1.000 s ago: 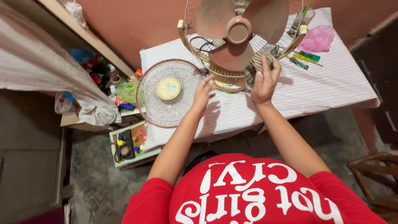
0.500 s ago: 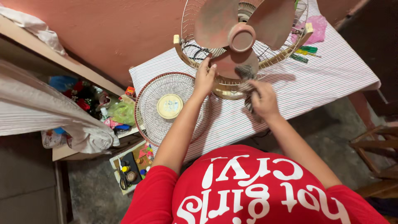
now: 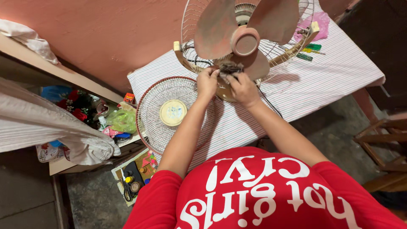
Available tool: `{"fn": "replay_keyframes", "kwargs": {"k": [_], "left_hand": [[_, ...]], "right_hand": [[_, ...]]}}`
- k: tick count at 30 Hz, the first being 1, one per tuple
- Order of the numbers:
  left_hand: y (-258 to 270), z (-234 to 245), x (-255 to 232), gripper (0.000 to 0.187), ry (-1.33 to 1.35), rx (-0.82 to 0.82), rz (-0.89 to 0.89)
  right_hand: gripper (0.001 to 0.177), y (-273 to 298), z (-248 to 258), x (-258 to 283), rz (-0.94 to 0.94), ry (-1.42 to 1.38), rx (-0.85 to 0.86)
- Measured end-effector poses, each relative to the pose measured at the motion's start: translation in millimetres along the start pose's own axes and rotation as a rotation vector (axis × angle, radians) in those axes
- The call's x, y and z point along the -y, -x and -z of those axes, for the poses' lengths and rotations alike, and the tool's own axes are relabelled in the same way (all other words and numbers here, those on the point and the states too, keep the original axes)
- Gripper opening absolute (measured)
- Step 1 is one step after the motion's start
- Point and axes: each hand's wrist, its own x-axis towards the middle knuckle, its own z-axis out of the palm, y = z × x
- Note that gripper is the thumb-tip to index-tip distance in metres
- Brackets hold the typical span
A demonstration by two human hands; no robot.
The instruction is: The person wipes the fan blades with a cloth, then attaches the front wire cage and secures it. They then attach the rear wire cage and align it with the fan body. The person repeatedly adjusts and repositions the cages to ensure proper fit.
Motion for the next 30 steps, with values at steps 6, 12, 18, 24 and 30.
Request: {"fn": "replay_keyframes", "kwargs": {"k": [6, 12, 18, 24, 30], "left_hand": [[2, -16, -1, 0.018, -0.050, -0.087, -0.256], [2, -8, 2, 0.019, -0.145, -0.052, -0.054], [-1, -18, 1, 0.018, 0.001, -0.077, -0.309], [-1, -14, 7, 0.027, -0.177, -0.068, -0.073], [-3, -11, 5, 0.025, -0.123, -0.104, -0.157]], "right_hand": [[0.011, -2, 49, -46, -0.239, 0.172, -0.106], [0.020, -17, -2, -1, 0.005, -0.011, -0.030], [0.024, -12, 55, -62, -0.315, 0.115, -0.204], [0.025, -23, 83, -62, -0.369, 0.038, -0.455], [0.023, -20, 49, -41, -0.224, 0.038, -0.166]]}}
